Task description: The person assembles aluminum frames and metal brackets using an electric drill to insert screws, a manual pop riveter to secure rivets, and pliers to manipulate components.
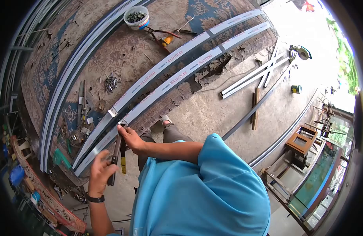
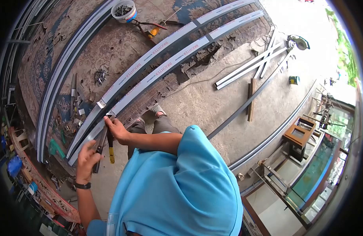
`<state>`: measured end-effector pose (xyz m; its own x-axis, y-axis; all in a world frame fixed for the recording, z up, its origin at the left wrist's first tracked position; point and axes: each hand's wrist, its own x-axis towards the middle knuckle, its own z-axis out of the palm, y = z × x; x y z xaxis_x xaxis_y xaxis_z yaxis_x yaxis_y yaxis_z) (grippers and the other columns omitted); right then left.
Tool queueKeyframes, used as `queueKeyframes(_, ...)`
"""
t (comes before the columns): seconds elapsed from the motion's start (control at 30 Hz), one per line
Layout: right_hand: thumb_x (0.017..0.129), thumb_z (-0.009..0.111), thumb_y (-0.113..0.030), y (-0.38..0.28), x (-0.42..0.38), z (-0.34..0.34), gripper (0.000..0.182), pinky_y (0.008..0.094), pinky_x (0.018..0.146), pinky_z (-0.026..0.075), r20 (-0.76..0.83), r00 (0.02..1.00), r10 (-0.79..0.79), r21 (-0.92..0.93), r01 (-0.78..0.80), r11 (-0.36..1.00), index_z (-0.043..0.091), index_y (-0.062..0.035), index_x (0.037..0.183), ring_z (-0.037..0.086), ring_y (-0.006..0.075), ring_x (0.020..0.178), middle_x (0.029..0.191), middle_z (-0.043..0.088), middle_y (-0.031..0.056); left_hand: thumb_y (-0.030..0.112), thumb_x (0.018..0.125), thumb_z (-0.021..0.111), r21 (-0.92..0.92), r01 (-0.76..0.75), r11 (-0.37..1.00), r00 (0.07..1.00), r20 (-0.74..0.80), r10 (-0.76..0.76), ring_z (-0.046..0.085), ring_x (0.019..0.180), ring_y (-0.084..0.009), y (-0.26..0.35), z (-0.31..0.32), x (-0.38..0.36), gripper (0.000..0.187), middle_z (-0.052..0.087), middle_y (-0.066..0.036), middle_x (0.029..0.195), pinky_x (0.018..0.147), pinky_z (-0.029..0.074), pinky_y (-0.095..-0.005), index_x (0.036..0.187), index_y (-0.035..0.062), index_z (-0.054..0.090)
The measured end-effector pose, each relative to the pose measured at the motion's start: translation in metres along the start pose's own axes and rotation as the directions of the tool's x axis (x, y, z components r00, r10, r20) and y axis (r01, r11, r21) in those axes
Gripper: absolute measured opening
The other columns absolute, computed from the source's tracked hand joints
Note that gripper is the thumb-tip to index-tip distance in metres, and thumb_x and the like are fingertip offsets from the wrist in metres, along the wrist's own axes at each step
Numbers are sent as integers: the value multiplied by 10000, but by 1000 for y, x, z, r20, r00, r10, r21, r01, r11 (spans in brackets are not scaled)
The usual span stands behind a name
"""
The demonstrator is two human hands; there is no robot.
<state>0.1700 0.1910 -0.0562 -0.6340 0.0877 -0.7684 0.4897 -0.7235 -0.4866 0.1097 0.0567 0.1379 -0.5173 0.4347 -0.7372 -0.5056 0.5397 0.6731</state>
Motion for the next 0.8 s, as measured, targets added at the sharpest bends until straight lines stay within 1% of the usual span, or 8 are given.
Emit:
queueKeyframes(0.07, 1016, 515, -704, 6, 7, 0, 728, 414, 676, 547, 28, 999, 44, 108, -47, 993, 613, 7, 1131, 636, 198, 848, 905, 643, 73, 266, 841, 877, 549, -276, 789, 955, 65, 288, 710, 880, -251, -105, -33, 27, 841, 709, -146, 1064, 802, 561, -381, 1466, -67, 424)
queueKeyframes(0.23, 1014, 565, -665, -13, -7, 3, 612, 391, 728, 530, 37, 996, 82, 239, -88, 967, 624, -58, 1066, 649, 188, 831, 922, 666, 67, 256, 848, 876, 542, 160, 825, 987, -114, -117, 709, 804, -258, -161, -11, 54, 470, 733, -137, 899, 791, 563, -397, 1144, -42, 666)
queueKeyframes(0.33, 1000, 565, -695, 10, 13, -3, 693, 435, 788, 540, 111, 991, 70, 197, -91, 976, 567, -46, 1244, 697, 215, 925, 1018, 714, 81, 234, 857, 864, 588, 111, 802, 983, -181, -3, 700, 749, -244, -174, -10, 60, 313, 715, -130, 808, 745, 552, -397, 960, -21, 714)
queueKeyframes(0.43, 994, 580, -690, 2, 11, -7, 677, 416, 751, 546, 69, 996, 63, 204, -76, 976, 598, -29, 1144, 666, 217, 874, 985, 671, 73, 199, 877, 844, 749, -25, 662, 999, -10, 50, 688, 725, -241, -102, -23, 38, 363, 689, -82, 771, 732, 551, -395, 1120, -25, 691)
queueKeyframes(0.5, 989, 579, -698, 36, 32, -2, 680, 468, 745, 572, -10, 996, -83, 56, 84, 995, 616, -27, 1090, 636, 225, 852, 967, 623, 70, 163, 897, 815, 96, 54, 994, 993, 97, -63, 685, 765, -151, -26, -17, 9, 581, 710, -65, 911, 704, 542, -277, 1384, -10, 550)
queueKeyframes(0.63, 1007, 531, -701, 5, 11, -6, 671, 528, 826, 544, 109, 989, 103, 213, -124, 969, 633, -62, 1183, 666, 272, 998, 1070, 687, 120, 353, 807, 919, 639, -163, 752, 985, 65, 158, 593, 1268, -341, -125, -44, 31, 1087, 574, -246, 1416, 1090, 483, -457, 1579, -37, 260)
queueKeyframes(0.73, 1013, 541, -679, 7, 10, -8, 647, 555, 856, 547, 146, 988, 43, 212, -73, 975, 630, -53, 1151, 676, 271, 1012, 1052, 688, 111, 409, 809, 908, 609, 115, 785, 991, -119, -52, 722, 876, -287, -128, -3, 41, 526, 727, -171, 889, 800, 560, -412, 1042, -12, 698)
queueKeyframes(0.8, 1023, 545, -659, 6, 7, -6, 622, 554, 854, 547, 135, 989, 56, 213, -84, 973, 631, -54, 1141, 679, 267, 1032, 1046, 686, 108, 342, 869, 861, 604, -2, 797, 968, -198, 152, 708, 717, -341, -160, 1, 53, 408, 698, -194, 754, 669, 534, -423, 898, -15, 666)
